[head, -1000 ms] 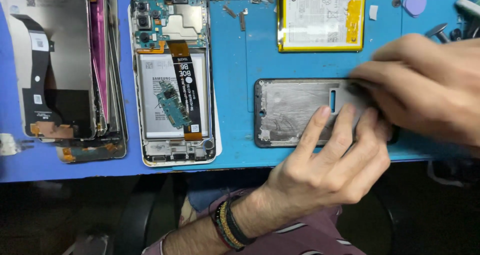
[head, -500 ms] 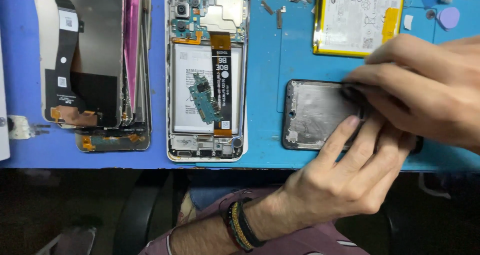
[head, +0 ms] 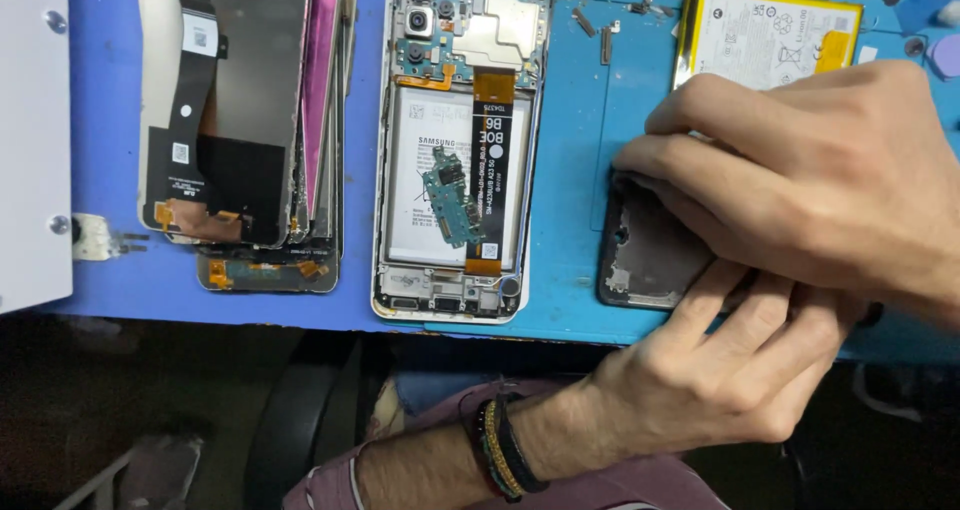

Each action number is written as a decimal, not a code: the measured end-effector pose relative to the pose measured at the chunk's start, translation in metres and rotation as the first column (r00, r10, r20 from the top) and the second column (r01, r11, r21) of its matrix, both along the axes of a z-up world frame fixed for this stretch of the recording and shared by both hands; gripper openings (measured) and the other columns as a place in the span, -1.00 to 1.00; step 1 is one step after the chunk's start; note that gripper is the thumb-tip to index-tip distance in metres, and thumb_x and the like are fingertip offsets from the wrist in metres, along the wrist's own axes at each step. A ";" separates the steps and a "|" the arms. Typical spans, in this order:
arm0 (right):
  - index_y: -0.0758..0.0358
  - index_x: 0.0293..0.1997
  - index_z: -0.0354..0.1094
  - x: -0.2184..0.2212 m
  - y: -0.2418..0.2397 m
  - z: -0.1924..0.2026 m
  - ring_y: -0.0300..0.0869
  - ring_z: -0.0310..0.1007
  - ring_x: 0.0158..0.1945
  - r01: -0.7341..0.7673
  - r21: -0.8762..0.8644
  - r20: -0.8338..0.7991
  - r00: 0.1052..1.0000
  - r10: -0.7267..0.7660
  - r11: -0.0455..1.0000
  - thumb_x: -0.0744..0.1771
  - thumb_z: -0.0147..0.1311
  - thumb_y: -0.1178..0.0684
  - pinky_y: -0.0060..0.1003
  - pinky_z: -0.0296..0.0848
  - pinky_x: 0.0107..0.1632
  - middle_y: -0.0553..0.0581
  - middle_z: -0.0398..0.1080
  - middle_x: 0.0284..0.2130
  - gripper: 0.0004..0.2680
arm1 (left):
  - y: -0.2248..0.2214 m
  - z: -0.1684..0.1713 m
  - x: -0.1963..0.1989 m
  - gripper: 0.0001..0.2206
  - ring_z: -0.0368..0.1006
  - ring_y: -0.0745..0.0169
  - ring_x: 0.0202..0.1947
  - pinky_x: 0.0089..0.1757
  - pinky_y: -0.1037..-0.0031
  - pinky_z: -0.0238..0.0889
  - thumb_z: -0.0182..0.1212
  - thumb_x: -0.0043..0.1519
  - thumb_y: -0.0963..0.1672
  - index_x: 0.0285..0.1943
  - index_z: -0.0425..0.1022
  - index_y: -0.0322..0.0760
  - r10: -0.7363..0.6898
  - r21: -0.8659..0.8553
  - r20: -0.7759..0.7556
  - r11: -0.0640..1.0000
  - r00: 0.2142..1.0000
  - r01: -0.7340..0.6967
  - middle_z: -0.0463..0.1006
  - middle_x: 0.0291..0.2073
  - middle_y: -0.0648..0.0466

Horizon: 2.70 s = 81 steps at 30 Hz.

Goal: The person disassembles a smartphone by removing the back cover, battery, and internal components. They use a prying tool to separate parts and a cloth to wipe the interior frame, leaving the phone partially disassembled on the workbench.

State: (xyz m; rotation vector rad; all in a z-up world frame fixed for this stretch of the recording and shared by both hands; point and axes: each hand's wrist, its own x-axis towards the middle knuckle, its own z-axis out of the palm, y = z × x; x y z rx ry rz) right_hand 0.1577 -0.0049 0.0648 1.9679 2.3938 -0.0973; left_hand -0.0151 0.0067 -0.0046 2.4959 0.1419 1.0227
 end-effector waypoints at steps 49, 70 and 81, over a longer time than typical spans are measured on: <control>0.28 -0.01 0.53 0.020 -0.043 -0.010 -0.13 0.49 -0.52 0.051 0.000 0.001 0.999 -0.051 0.999 0.29 0.23 0.22 -0.25 0.53 -0.45 0.14 0.46 -0.23 -0.81 | -0.001 0.003 0.001 -0.75 0.60 0.04 0.08 0.24 0.30 0.53 0.31 0.40 -0.19 0.21 0.68 -0.43 -0.007 -0.025 0.002 1.000 1.000 0.007 0.59 0.14 -0.06; 0.20 0.04 0.49 -0.007 0.006 -0.002 -0.15 0.35 -0.61 -0.064 0.120 -0.001 0.998 0.065 0.991 0.28 0.10 0.12 -0.24 0.29 -0.54 0.04 0.41 -0.22 -0.76 | 0.002 0.004 0.000 -0.87 0.51 0.18 -0.05 0.18 0.41 0.46 0.39 0.43 -0.19 0.07 0.77 -0.37 -0.002 -0.019 0.012 1.000 1.000 0.002 0.57 0.05 0.05; 0.20 0.04 0.46 0.015 -0.032 0.005 -0.23 0.54 -0.47 0.005 0.014 0.070 0.998 -0.006 1.000 0.27 0.10 0.10 -0.31 0.47 -0.50 -0.03 0.43 -0.26 -0.75 | 0.000 0.005 0.002 -0.74 0.57 -0.03 0.13 0.25 0.24 0.48 0.33 0.37 -0.19 0.22 0.69 -0.41 -0.070 -0.004 -0.002 0.998 0.998 0.070 0.58 0.15 -0.05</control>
